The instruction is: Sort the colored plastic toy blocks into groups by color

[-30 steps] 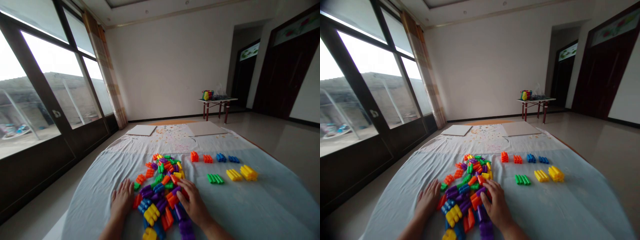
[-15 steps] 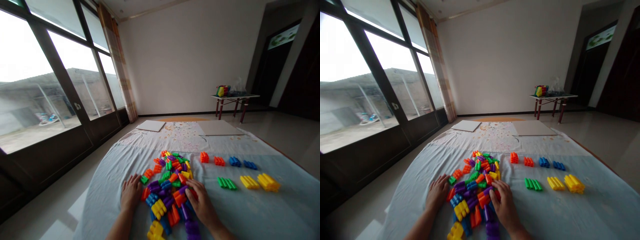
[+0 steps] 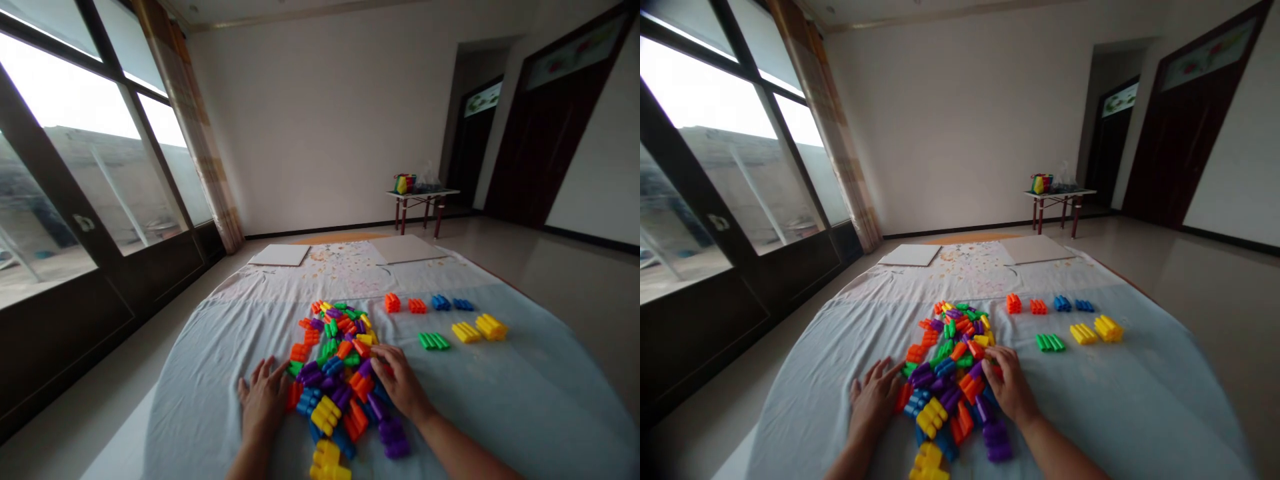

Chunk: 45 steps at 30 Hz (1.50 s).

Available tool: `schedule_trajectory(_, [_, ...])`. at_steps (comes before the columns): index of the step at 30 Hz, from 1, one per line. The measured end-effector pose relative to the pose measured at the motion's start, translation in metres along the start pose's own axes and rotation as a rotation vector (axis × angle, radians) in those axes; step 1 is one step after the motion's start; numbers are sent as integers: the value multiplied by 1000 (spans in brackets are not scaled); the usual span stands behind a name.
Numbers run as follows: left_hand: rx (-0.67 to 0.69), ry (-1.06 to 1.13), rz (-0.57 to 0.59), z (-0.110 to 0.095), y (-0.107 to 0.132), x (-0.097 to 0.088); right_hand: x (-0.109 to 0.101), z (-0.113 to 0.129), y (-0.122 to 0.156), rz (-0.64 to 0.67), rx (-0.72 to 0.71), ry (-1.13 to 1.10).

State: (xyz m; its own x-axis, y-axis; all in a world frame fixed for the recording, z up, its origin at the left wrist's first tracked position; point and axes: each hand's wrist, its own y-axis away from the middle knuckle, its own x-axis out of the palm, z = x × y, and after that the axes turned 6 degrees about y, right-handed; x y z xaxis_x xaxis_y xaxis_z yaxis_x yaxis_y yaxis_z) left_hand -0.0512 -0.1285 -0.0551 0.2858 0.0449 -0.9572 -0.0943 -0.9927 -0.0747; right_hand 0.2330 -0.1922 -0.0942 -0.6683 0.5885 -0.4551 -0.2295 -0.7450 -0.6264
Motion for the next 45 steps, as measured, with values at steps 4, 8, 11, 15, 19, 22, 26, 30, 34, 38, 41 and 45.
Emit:
schedule_trajectory(4, [3, -36, 23, 4, -3, 1, 2, 2, -1, -57, 5, 29])
schedule_trajectory(8, [32, -85, 22, 9, -8, 6, 5, 4, -2, -130, 0, 65])
schedule_trajectory(11, [54, -108, 27, 11, -11, 8, 6, 5, -2, -143, -1, 91])
schedule_trajectory(15, [78, -63, -3, 13, -9, 8, 7, 4, -2, -123, 0, 90])
schedule_trajectory(19, [40, 30, -33, 12, -8, 6, 9, 1, -2, -120, -1, 65])
schedule_trajectory(22, [-40, 100, -19, 9, -11, -1, 11, -2, -2, -121, -13, 39])
schedule_trajectory(26, [-86, 107, -6, -2, -25, -12, 12, -4, -2, -131, -19, -7])
schedule_trajectory(30, [-40, 126, -2, -21, -43, -9, 12, -3, -2, -139, -1, -28])
schedule_trajectory(34, [37, 183, 50, -36, -55, 2, 11, -3, -2, -122, 20, -26])
schedule_trajectory(38, [76, 269, 59, -42, -57, 8, 11, -3, -2, -119, 23, -34])
schedule_trajectory(41, [86, 377, 90, -48, -52, 11, 11, -4, -2, -120, 18, -43])
schedule_trajectory(45, [157, 603, 196, -63, -37, 12, 10, -5, -2, -118, 26, -46])
